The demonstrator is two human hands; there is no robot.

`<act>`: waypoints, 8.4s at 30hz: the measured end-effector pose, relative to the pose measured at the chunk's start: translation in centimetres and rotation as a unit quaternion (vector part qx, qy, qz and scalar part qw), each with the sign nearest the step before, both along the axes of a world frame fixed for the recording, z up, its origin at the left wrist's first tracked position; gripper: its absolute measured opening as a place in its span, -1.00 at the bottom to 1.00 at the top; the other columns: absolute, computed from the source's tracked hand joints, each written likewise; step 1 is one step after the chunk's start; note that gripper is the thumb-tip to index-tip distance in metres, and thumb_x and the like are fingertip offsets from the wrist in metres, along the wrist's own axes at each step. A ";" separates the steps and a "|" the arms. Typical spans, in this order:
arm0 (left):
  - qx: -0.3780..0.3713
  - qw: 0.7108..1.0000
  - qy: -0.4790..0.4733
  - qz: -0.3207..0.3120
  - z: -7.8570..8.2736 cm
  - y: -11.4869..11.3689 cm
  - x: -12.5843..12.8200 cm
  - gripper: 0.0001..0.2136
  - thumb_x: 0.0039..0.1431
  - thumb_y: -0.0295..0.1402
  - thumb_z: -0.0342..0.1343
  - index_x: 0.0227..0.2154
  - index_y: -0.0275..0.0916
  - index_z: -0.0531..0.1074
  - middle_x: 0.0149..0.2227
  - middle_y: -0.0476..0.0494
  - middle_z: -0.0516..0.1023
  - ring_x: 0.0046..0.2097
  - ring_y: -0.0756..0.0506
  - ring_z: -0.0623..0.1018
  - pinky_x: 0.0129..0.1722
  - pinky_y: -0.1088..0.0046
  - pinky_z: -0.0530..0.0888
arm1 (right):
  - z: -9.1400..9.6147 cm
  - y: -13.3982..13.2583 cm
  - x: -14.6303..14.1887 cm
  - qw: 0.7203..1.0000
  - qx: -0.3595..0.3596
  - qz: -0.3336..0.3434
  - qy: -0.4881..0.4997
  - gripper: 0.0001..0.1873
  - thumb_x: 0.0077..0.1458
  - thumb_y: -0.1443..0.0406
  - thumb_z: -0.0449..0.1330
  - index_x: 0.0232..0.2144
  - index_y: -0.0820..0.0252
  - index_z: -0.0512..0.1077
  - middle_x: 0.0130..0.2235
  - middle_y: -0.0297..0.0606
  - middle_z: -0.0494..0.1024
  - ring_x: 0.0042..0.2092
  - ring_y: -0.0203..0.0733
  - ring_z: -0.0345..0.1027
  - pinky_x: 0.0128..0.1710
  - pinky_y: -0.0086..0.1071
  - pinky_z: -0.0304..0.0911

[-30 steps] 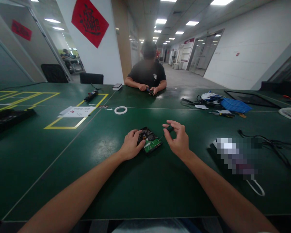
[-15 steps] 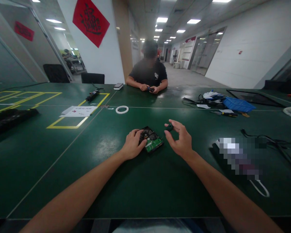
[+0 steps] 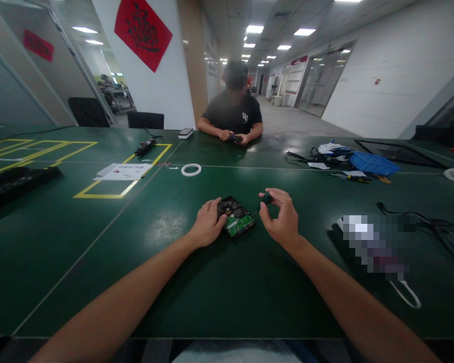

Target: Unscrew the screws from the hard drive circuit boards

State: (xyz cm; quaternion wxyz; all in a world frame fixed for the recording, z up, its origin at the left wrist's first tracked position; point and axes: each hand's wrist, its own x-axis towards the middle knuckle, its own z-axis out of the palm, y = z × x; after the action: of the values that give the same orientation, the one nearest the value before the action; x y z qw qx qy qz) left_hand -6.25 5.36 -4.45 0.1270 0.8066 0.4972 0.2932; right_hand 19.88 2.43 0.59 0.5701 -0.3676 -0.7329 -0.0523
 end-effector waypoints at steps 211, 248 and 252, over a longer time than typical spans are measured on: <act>-0.068 0.954 0.032 -0.290 3.8 -2.3 -0.6 -0.28 0.04 -0.16 0.39 0.28 -0.05 0.30 0.37 -0.25 0.15 0.36 -0.33 0.25 0.33 0.04 0.26 | 1.4 -1.5 0.4 0.881 -0.298 -0.046 -0.364 -0.79 0.35 0.23 0.06 -0.15 0.18 0.46 -0.09 -0.14 0.49 -0.21 -0.16 0.40 -0.26 -0.34 0.23; -0.049 0.947 0.063 -0.312 3.6 -2.2 -0.5 -0.28 0.11 -0.11 0.34 0.32 0.04 0.22 0.43 -0.21 0.03 0.40 -0.39 0.15 0.33 -0.03 0.24 | 3.1 2.2 7.6 0.914 -0.300 0.036 0.271 -0.68 0.26 0.08 0.05 -0.34 0.13 0.48 -0.39 -0.27 0.48 -0.37 -0.20 0.35 -0.35 -0.33 0.27; -0.050 0.948 0.066 -0.308 3.5 -2.2 -0.4 -0.29 0.12 -0.11 0.33 0.31 0.04 0.23 0.42 -0.21 0.04 0.39 -0.39 0.15 0.33 -0.02 0.24 | 3.7 2.1 7.5 0.870 -0.257 0.153 0.393 -0.73 0.24 0.09 0.07 -0.35 0.09 0.44 -0.36 -0.26 0.47 -0.31 -0.18 0.39 -0.30 -0.32 0.33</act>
State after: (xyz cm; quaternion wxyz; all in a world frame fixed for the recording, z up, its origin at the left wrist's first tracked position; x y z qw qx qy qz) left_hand -6.67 3.13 -0.91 0.2179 0.9307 0.2460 0.1608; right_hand 27.42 4.54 4.32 0.6970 -0.3745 -0.4831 0.3747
